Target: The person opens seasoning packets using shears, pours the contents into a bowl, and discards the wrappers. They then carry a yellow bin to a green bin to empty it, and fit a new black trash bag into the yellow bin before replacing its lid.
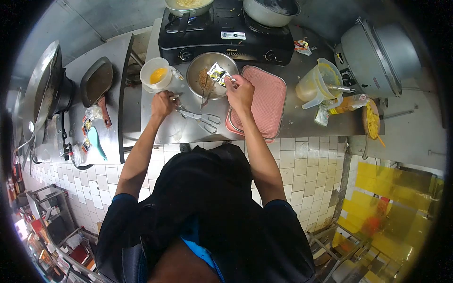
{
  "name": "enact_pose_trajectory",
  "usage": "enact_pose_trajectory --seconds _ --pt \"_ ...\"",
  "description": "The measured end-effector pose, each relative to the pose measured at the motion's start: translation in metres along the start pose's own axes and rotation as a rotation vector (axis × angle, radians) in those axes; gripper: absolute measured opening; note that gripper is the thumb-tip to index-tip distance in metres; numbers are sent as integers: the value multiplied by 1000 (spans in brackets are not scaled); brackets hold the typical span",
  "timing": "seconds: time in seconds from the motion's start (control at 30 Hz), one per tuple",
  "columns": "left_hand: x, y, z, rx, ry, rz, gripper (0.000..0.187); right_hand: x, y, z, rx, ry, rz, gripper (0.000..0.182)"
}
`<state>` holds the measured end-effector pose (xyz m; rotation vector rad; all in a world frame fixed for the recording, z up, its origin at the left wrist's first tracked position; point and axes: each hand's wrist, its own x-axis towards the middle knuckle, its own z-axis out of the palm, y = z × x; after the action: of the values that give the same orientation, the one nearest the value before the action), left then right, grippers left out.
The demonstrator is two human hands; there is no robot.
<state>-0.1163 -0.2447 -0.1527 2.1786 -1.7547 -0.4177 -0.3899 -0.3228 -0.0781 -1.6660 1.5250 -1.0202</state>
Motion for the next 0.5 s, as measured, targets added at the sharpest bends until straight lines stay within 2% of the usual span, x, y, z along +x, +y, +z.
enact_pose_trajectory --seconds 0.03,0.07,0.13,0.17,0.27,0.4,0.5 --pt "1 -7 1 -33 81 13 24 -1 0 0 1 1 3 24" --pt "-1 -14 2 -33 80 15 24 -2 0 -1 13 2 5 23" --pt "-12 -24 0 -122 246 1 23 -4 -3 -4 23 2 5 23" --pt "-22 -30 -2 -118 280 77 32 -5 -6 -6 54 6 8 22" --pt "-47 -39 -5 -250 304 158 41 -8 -14 -10 79 6 3 21" --pt "-59 -15 -19 -283 294 183 48 -10 -28 -16 55 -23 21 21" --pt "-70 -1 -11 -257 299 268 44 -20 -31 -14 41 -14 -79 23"
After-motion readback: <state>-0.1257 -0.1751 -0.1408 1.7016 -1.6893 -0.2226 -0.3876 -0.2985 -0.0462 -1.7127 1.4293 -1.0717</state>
